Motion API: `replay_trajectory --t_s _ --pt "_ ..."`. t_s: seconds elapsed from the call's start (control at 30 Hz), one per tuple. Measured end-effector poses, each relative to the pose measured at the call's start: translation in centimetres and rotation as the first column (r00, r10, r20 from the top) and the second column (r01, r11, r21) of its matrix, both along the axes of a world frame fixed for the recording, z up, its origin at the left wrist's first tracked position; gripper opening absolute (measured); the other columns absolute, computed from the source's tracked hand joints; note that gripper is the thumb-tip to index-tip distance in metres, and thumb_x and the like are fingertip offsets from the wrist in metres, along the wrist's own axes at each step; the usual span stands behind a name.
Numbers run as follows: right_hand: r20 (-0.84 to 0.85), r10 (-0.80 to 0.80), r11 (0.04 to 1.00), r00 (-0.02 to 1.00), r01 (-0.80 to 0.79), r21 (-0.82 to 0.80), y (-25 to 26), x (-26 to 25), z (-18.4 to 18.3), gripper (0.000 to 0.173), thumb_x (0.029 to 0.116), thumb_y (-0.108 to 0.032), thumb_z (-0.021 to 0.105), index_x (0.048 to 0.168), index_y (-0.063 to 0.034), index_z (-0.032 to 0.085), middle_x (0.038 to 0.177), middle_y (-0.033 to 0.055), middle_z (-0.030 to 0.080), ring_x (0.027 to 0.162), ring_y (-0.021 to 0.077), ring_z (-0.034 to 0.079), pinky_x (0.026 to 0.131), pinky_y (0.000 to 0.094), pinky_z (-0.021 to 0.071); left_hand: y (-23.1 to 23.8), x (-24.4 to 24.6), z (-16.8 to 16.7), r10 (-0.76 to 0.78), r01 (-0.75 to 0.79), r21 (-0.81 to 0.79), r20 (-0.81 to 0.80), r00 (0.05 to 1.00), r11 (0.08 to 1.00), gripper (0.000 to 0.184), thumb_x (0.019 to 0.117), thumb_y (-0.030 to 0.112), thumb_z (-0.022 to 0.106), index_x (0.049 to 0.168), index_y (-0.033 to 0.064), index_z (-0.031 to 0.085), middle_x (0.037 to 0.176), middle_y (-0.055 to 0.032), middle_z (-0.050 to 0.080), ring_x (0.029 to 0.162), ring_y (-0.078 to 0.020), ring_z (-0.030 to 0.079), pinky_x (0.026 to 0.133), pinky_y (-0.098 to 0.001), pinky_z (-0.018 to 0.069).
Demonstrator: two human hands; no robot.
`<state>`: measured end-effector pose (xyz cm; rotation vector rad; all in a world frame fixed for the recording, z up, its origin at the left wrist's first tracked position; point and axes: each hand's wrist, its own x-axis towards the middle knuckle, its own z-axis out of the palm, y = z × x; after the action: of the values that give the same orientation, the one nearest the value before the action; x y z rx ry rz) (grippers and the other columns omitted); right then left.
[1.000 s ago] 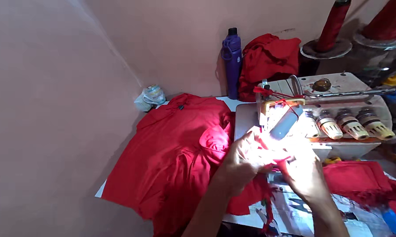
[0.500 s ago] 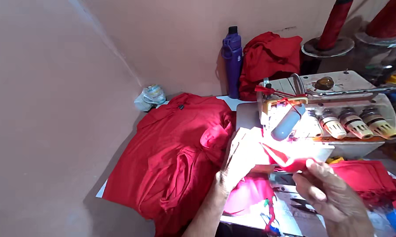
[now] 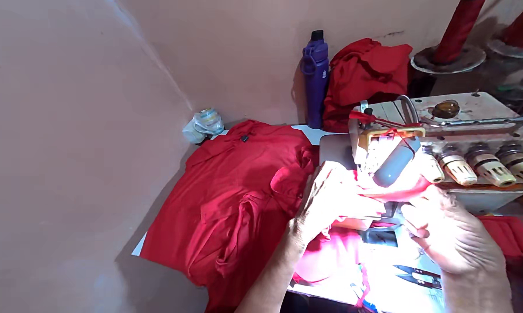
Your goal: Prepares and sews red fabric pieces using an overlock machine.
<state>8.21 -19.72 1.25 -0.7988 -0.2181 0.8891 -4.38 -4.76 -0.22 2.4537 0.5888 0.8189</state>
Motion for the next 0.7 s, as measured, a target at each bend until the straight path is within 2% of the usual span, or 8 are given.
replay_trajectory --t_s 0.13,0.23,0.3,0.37,0.43,0.53,0.6,0.7 --pt "0.033 0.058 0.991 0.998 -0.062 0.118 -0.2 0.5 -1.6 0.044 0.1060 -0.005 0.027 0.081 -0.0094 0.063 0.068 0.0020 0.067 0.046 0.0018 0.057 0.042 0.0137 0.0472 0.0 0.2 -1.1 0.027 -0.048 0.150 0.140 0.990 0.987 0.014 0.0923 0.009 0.065 0.102 0.0026 0.073 0.107 -0.0114 0.070 0.101 -0.0234 0.066 0.089 -0.0431 0.0528" --pt "0.021 0.015 0.999 1.000 -0.016 0.045 0.0 -0.1 -0.6 0.044 0.1072 -0.001 0.023 0.080 -0.0071 0.057 0.064 0.0025 0.063 0.042 0.0022 0.053 0.037 0.0138 0.0447 -0.2 0.0 -1.4 0.040 -0.090 0.211 0.229 0.973 0.973 0.013 0.0904 0.007 0.067 0.100 0.0017 0.074 0.104 -0.0113 0.072 0.102 -0.0241 0.068 0.093 -0.0421 0.0518" --pt "0.068 0.033 0.997 0.997 -0.037 0.061 -0.1 0.0 -1.1 0.039 0.1061 -0.003 0.028 0.083 -0.0100 0.058 0.065 0.0005 0.063 0.044 0.0014 0.053 0.040 0.0135 0.0452 -0.4 -0.2 -1.5 0.042 -0.090 0.157 0.281 0.959 0.983 0.012 0.0894 0.005 0.068 0.100 0.0003 0.073 0.101 -0.0120 0.073 0.099 -0.0226 0.069 0.092 -0.0393 0.0536" --pt "0.135 0.097 0.982 0.986 -0.117 0.151 -0.1 0.7 -2.6 0.029 0.1026 -0.008 0.040 0.093 -0.0131 0.066 0.074 0.0000 0.070 0.050 0.0012 0.058 0.047 0.0138 0.0499 -0.3 -0.4 -1.5 0.023 -0.044 0.074 0.260 0.965 0.996 0.011 0.0895 0.003 0.069 0.099 0.0000 0.072 0.099 -0.0118 0.071 0.097 -0.0209 0.068 0.090 -0.0369 0.0547" --pt "0.169 0.124 0.976 0.978 -0.151 0.156 0.0 0.9 -3.0 0.025 0.1026 -0.007 0.041 0.100 -0.0118 0.065 0.083 0.0015 0.072 0.052 0.0013 0.060 0.048 0.0140 0.0511 -0.2 -0.6 -1.5 0.019 -0.025 0.025 0.238 0.971 0.999 0.011 0.0894 0.003 0.069 0.099 -0.0006 0.072 0.099 -0.0124 0.071 0.096 -0.0211 0.068 0.088 -0.0377 0.0550" --pt "0.178 0.123 0.981 0.976 -0.147 0.130 0.0 0.7 -2.8 0.022 0.1026 -0.008 0.044 0.104 -0.0107 0.066 0.087 0.0027 0.074 0.053 0.0016 0.061 0.048 0.0144 0.0513 -0.7 -0.7 -0.8 0.000 0.011 -0.035 0.299 0.954 0.999 0.024 0.0920 0.001 0.066 0.114 -0.0055 0.069 0.115 -0.0168 0.070 0.108 -0.0207 0.067 0.097 -0.0351 0.0532" --pt "0.189 0.115 0.982 0.975 -0.141 0.127 -0.1 0.7 -2.8 0.020 0.1030 -0.009 0.044 0.104 -0.0111 0.064 0.082 0.0020 0.072 0.054 0.0026 0.062 0.050 0.0152 0.0526 -1.0 -1.2 -0.1 -0.074 0.131 -0.138 0.359 0.930 0.982 0.031 0.0926 -0.001 0.063 0.123 -0.0047 0.064 0.120 -0.0135 0.069 0.111 -0.0131 0.065 0.098 -0.0283 0.0524" --pt "0.241 0.095 0.980 0.966 -0.133 0.148 0.1 0.5 -2.6 0.023 0.1034 -0.008 0.041 0.104 -0.0115 0.064 0.080 0.0032 0.073 0.054 0.0028 0.063 0.050 0.0144 0.0535 -1.2 -1.5 0.9 -0.097 0.134 -0.098 0.317 0.943 0.986 0.022 0.0861 0.001 0.065 0.108 0.0024 0.060 0.093 -0.0061 0.066 0.087 -0.0092 0.064 0.081 -0.0266 0.0525"
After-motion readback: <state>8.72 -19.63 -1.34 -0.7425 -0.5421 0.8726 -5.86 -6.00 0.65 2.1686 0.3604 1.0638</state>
